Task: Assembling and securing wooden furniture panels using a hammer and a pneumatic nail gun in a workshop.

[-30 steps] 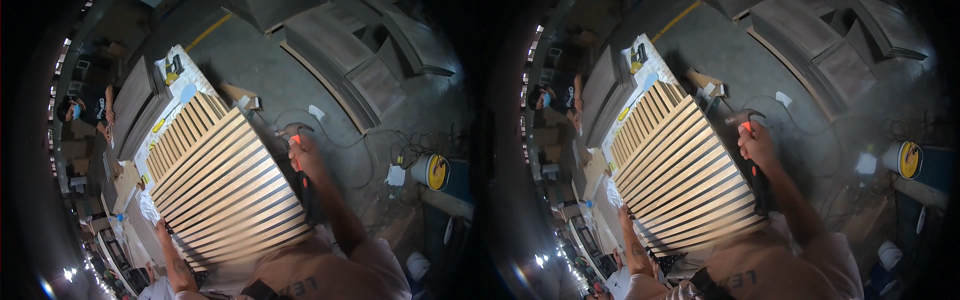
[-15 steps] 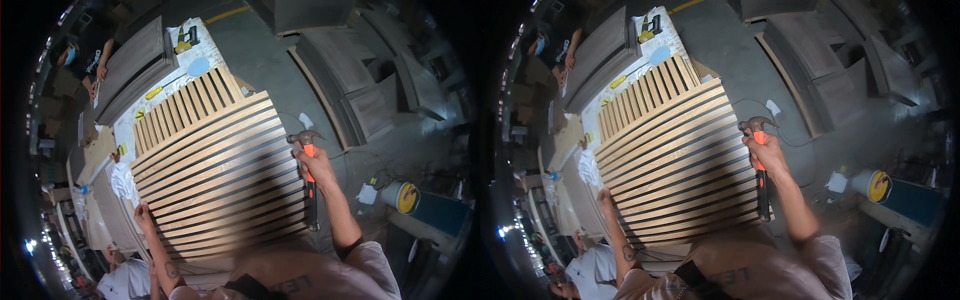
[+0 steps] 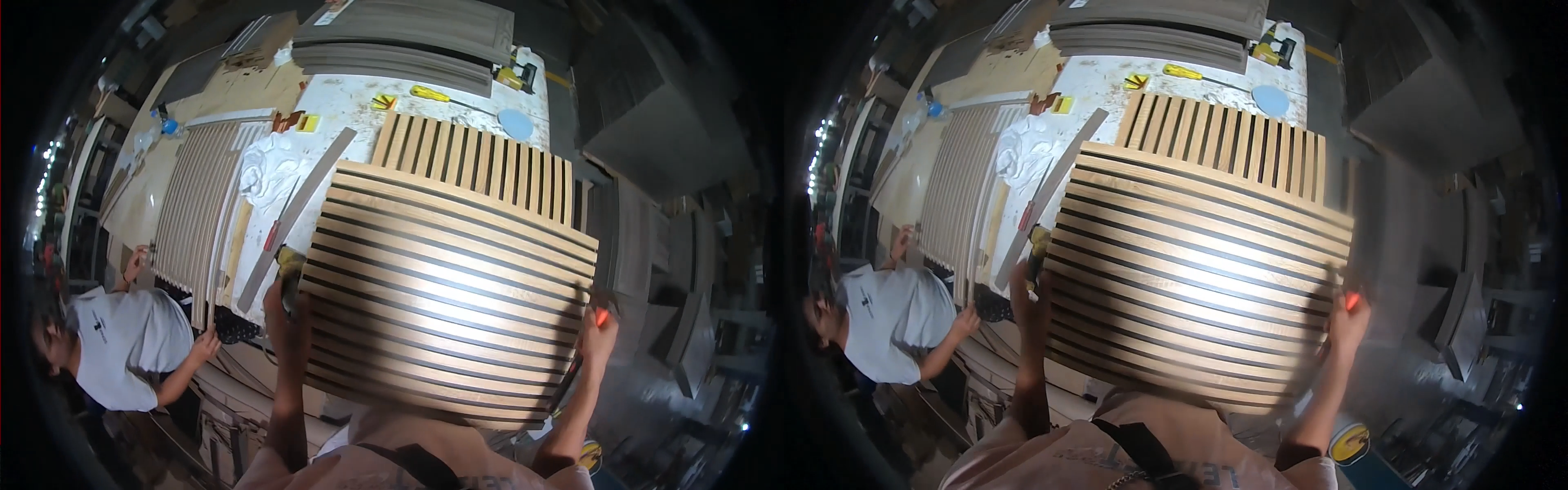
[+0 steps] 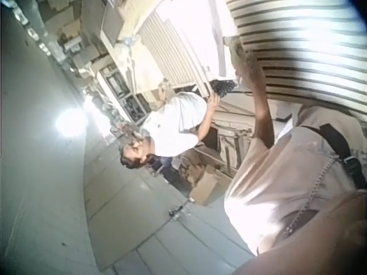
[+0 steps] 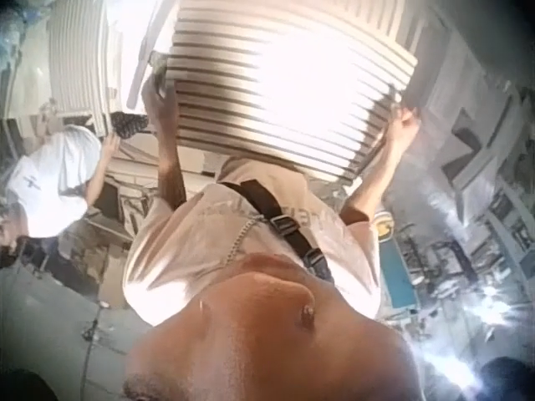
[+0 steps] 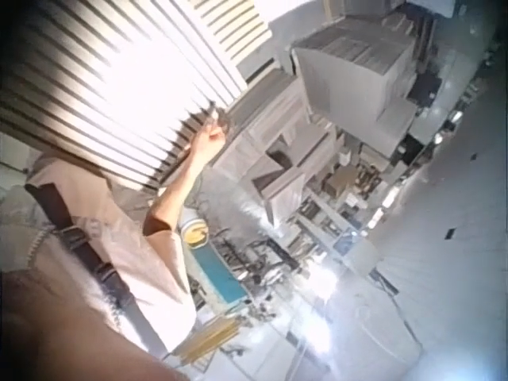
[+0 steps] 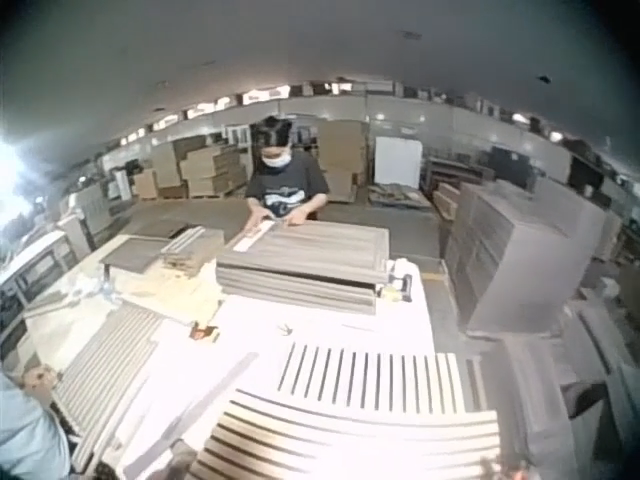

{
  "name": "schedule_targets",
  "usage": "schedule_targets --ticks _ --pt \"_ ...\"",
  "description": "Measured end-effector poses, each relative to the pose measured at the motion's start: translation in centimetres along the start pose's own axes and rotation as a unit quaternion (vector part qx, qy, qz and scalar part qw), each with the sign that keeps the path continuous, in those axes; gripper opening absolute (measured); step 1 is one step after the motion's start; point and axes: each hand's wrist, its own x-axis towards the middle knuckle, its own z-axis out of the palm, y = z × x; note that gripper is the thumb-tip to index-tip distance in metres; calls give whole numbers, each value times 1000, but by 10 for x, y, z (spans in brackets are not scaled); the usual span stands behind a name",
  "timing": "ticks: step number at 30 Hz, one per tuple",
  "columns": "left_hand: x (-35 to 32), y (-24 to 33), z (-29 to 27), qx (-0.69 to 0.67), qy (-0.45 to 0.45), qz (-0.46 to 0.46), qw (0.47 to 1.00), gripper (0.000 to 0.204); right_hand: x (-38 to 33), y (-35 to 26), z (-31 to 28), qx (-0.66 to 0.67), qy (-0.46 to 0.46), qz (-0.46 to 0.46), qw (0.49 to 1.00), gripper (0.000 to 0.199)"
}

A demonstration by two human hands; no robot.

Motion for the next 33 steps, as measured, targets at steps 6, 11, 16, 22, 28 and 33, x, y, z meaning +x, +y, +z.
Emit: schedule_targets --ticks 6,11,16,22,28,33 --pt "-164 -35 -50 -118 101 -359 920 57 67 -91 108 -213 -103 -349 907 18" --pt "-289 -27 -16 191 -137 42 971 50 92 -99 132 -319 -233 -395 829 51" --pt "-280 63 9 -411 -106 -326 845 38 80 -92 112 -272 -261 -433 819 49" --pt "-253 94 6 -476 -69 -351 803 32 69 -67 72 -302 -239 -408 828 53" --pt "-215 110 15 -424 -17 -316 848 50 51 -21 20 -305 -187 -365 860 50" --pt "-164 106 19 -480 -83 -289 824 57 23 22 -24 -275 -170 -297 898 59"
